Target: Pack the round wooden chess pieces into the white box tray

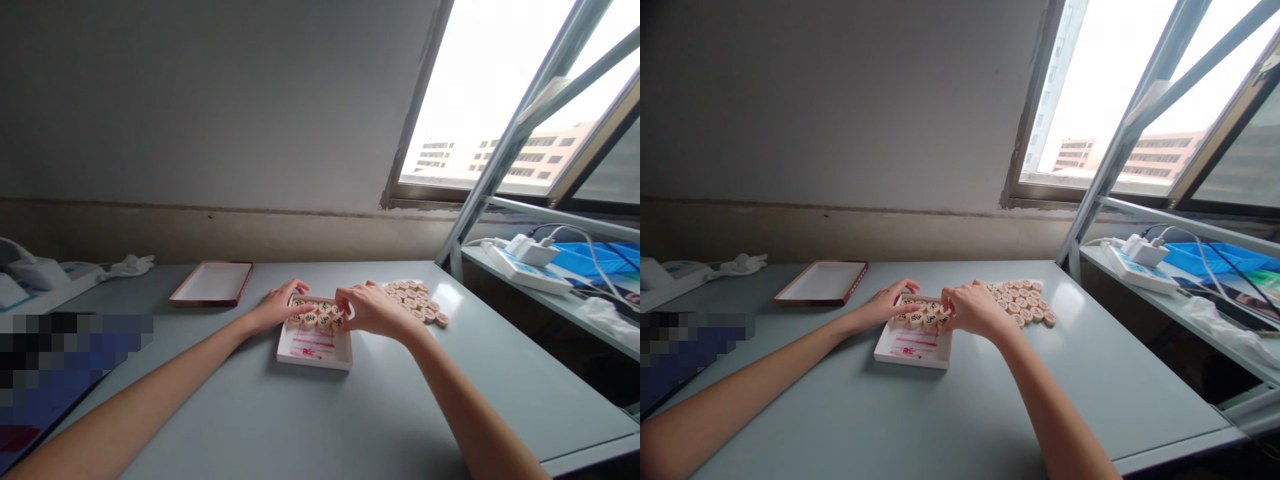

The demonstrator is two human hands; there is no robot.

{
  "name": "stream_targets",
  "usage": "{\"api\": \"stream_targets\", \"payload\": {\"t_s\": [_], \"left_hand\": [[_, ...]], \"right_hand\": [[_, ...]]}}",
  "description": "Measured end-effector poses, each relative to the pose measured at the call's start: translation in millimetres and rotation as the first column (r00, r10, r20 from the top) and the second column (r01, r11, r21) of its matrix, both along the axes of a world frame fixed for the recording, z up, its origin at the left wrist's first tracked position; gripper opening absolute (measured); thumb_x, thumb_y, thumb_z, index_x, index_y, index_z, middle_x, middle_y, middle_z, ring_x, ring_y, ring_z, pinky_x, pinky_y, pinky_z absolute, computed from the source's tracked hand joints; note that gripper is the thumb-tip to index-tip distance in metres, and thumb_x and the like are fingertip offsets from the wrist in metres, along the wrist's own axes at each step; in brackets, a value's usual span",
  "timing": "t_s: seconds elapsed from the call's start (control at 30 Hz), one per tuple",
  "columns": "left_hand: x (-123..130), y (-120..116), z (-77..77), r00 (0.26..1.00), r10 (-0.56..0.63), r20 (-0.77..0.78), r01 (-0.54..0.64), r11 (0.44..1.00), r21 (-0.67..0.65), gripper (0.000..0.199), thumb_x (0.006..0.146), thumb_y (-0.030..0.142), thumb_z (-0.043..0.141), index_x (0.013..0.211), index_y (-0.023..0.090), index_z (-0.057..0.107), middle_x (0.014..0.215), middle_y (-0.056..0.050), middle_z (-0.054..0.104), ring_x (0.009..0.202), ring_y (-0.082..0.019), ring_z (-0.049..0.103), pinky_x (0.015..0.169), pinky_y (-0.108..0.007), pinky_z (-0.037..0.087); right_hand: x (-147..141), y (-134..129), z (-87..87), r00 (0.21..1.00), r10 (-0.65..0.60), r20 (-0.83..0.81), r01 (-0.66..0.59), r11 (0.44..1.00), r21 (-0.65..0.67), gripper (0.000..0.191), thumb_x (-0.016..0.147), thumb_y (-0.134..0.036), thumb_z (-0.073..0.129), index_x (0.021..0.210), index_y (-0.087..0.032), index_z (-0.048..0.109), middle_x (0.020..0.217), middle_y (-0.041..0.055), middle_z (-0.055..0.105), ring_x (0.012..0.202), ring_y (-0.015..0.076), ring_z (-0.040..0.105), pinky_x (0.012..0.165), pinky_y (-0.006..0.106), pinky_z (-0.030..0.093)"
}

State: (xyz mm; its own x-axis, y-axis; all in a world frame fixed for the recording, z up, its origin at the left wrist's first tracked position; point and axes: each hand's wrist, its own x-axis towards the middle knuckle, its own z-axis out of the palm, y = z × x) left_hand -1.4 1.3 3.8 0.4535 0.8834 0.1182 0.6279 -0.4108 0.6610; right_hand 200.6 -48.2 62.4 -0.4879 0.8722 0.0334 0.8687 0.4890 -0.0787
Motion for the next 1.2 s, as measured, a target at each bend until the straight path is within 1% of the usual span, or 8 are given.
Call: {"api": "stream_targets", "payload": {"t_s": [0.13,0.27,0.43,0.6,0.8,1.0,1.13,1.2], "left_hand": [[-2.3,0.5,-2.0,0.993,0.023,0.117,-0.022,1.0,-0.014,0.039,0.077,0.047,0.044,0.105,0.021,0.046,0.097,-0.002,0.054,0.069,-0.012,0.05,0.065,-0.024,0.039],[-3.9,2.1,-0.9,0.995,-0.039,0.096,0.039,0.999,0.002,0.042,0.075,0.043,0.049,0.113,0.025,0.05,0.1,-0.001,0.054,0.061,-0.01,0.045,0.061,-0.022,0.038],[-4.2,9.5,-5.6,0.993,-0.032,0.11,0.029,0.999,0.031,0.029,0.072,0.04,0.051,0.083,0.017,0.066,0.092,-0.003,0.059,0.058,-0.01,0.043,0.057,-0.022,0.036],[-4.1,15.2,-11.6,0.987,-0.002,0.16,-0.003,0.999,0.035,0.029,0.069,0.041,0.055,0.073,0.015,0.065,0.084,-0.003,0.06,0.055,-0.009,0.042,0.054,-0.022,0.035],[-3.1,11.9,-9.5,0.984,0.044,0.17,-0.051,0.998,0.034,0.03,0.067,0.041,0.056,0.073,0.013,0.066,0.078,-0.004,0.06,0.053,-0.009,0.041,0.05,-0.022,0.033],[-3.7,13.6,-11.9,0.988,0.042,0.15,-0.044,0.999,0.012,0.032,0.068,0.041,0.054,0.076,0.013,0.065,0.062,-0.001,0.056,0.054,-0.011,0.045,0.051,-0.022,0.034],[-3.9,12.7,-10.9,0.99,0.039,0.136,-0.039,0.999,-0.004,0.03,0.068,0.04,0.053,0.077,0.013,0.064,0.056,0.001,0.053,0.053,-0.012,0.045,0.05,-0.021,0.034],[-3.7,11.4,-9.6,0.99,0.038,0.136,-0.036,0.999,-0.017,0.029,0.069,0.039,0.052,0.077,0.013,0.064,0.058,0.001,0.054,0.054,-0.012,0.046,0.052,-0.021,0.035]], "right_hand": [[13.5,3.4,6.4,0.999,0.021,-0.031,-0.021,1.0,-0.01,0.019,0.07,-0.043,0.059,0.07,-0.024,0.058,0.068,-0.0032,0.061,0.066,0.0141,0.055,0.071,0.028,0.032],[43.6,7.1,13.3,0.992,-0.119,0.029,0.12,0.99,-0.068,0.026,0.061,-0.04,0.066,0.083,-0.027,0.058,0.074,-0.0025,0.062,0.068,0.0159,0.056,0.064,0.026,0.034],[64.9,11.8,6.1,0.935,-0.226,0.272,0.267,0.956,-0.124,0.038,0.052,-0.029,0.071,0.088,-0.026,0.06,0.076,0.0003,0.064,0.079,0.0228,0.057,0.062,0.028,0.035],[62.6,15.0,0.5,0.96,-0.195,0.202,0.224,0.965,-0.132,0.019,0.06,-0.032,0.065,0.078,-0.025,0.063,0.072,0.0009,0.063,0.072,0.0203,0.057,0.056,0.026,0.033],[25.2,6.5,5.7,0.981,-0.012,-0.193,0.012,1.0,-0.005,0.022,0.076,-0.039,0.052,0.093,-0.025,0.058,0.072,-0.0014,0.062,0.059,0.0113,0.053,0.053,0.021,0.033],[-38.5,-11.3,-25.0,0.949,0.285,-0.134,-0.253,0.943,0.218,0.014,0.079,-0.031,0.053,0.092,-0.025,0.056,0.079,-0.0004,0.064,0.072,0.015,0.057,0.064,0.025,0.034],[-47.9,-10.7,-42.1,0.953,0.271,-0.132,-0.224,0.93,0.291,0.03,0.077,-0.036,0.056,0.1,-0.017,0.05,0.079,0.0045,0.063,0.074,0.0173,0.057,0.066,0.027,0.035],[-46.7,-8.6,-44.7,0.955,0.264,-0.133,-0.218,0.933,0.287,0.022,0.077,-0.036,0.056,0.09,-0.018,0.053,0.076,0.0029,0.063,0.071,0.016,0.056,0.064,0.026,0.035]]}}
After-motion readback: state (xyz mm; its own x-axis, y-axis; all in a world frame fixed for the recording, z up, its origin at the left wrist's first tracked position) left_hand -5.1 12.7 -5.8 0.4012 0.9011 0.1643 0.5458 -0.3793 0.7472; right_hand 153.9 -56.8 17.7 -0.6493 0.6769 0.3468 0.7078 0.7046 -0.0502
